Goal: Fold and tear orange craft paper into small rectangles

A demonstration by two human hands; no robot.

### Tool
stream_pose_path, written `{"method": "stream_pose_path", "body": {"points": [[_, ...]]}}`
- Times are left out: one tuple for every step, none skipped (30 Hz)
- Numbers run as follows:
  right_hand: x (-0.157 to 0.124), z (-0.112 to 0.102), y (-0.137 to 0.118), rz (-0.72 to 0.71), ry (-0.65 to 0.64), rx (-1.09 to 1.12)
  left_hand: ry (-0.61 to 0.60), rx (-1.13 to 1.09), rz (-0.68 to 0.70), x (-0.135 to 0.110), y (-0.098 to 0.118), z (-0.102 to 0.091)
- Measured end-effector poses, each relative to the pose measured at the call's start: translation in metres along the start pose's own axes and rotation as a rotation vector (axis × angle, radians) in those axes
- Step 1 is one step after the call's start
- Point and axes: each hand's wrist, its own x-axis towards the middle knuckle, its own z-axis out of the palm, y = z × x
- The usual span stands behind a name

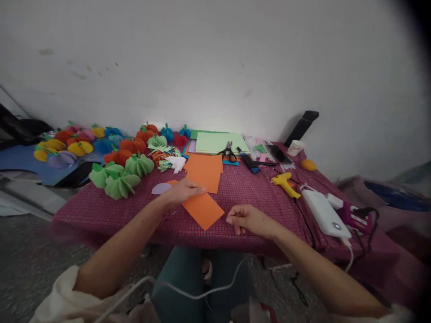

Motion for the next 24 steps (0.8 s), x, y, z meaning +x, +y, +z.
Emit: {"method": "stream_pose_path", "body": {"points": [[-0.001, -0.003, -0.003, -0.018, 0.029, -0.025, -0.013, 0.020, 0.001, 0.000, 0.000, -0.001], [0.000, -0.005, -0.006, -0.052, 0.070, -0.050, -0.029, 0.045, 0.002, 0.001, 0.000, -0.001], [0.002, -0.006, -0.011, -0.095, 0.108, -0.075, -0.044, 0.071, 0.006, 0.002, 0.000, 0.000], [0.006, -0.006, -0.015, -0.138, 0.126, -0.105, -0.058, 0.097, 0.012, 0.003, 0.001, 0.002], [0.011, -0.004, -0.019, -0.174, 0.122, -0.135, -0.068, 0.124, 0.022, 0.004, 0.001, 0.004], [0.016, -0.001, -0.022, -0.199, 0.114, -0.167, -0.074, 0.154, 0.035, 0.005, 0.001, 0.006], [0.022, 0.003, -0.024, -0.203, 0.096, -0.201, -0.077, 0.185, 0.049, 0.007, 0.002, 0.008], [0.027, 0.008, -0.024, -0.197, 0.089, -0.219, -0.075, 0.216, 0.062, 0.008, 0.002, 0.009], [0.032, 0.012, -0.024, -0.187, 0.086, -0.221, -0.070, 0.242, 0.072, 0.009, 0.002, 0.009], [0.036, 0.015, -0.023, -0.174, 0.084, -0.212, -0.065, 0.260, 0.078, 0.010, 0.002, 0.009], [0.039, 0.017, -0.021, -0.162, 0.084, -0.189, -0.060, 0.267, 0.078, 0.010, 0.002, 0.007], [0.042, 0.019, -0.020, -0.151, 0.087, -0.155, -0.042, 0.259, 0.077, 0.010, 0.002, 0.005], [0.043, 0.019, -0.019, -0.141, 0.097, -0.115, 0.000, 0.228, 0.077, 0.010, 0.002, 0.003], [0.044, 0.018, -0.018, -0.139, 0.124, -0.070, 0.070, 0.167, 0.084, 0.010, 0.003, 0.001], [0.045, 0.017, -0.019, -0.148, 0.173, -0.020, 0.157, 0.072, 0.098, 0.009, 0.003, 0.000], [0.045, 0.015, -0.020, -0.167, 0.239, 0.032, 0.240, -0.052, 0.114, 0.007, 0.003, 0.000], [0.046, 0.012, -0.022, -0.195, 0.315, 0.080, 0.295, -0.192, 0.125, 0.005, 0.003, 0.001], [0.047, 0.011, -0.024, -0.227, 0.390, 0.123, 0.308, -0.329, 0.127, 0.003, 0.003, 0.004], [0.047, 0.010, -0.026, -0.257, 0.452, 0.154, 0.284, -0.449, 0.121, 0.000, 0.002, 0.008], [0.048, 0.010, -0.029, -0.280, 0.494, 0.175, 0.233, -0.532, 0.102, -0.002, 0.001, 0.013], [0.049, 0.011, -0.031, -0.292, 0.518, 0.186, 0.190, -0.581, 0.082, -0.005, -0.001, 0.019], [0.050, 0.013, -0.033, -0.300, 0.534, 0.190, 0.190, -0.603, 0.078, -0.008, -0.003, 0.026], [0.050, 0.016, -0.034, -0.305, 0.545, 0.196, 0.208, -0.600, 0.070, -0.010, -0.005, 0.032], [0.051, 0.019, -0.035, -0.307, 0.552, 0.207, 0.233, -0.584, 0.063, -0.012, -0.007, 0.038]]}}
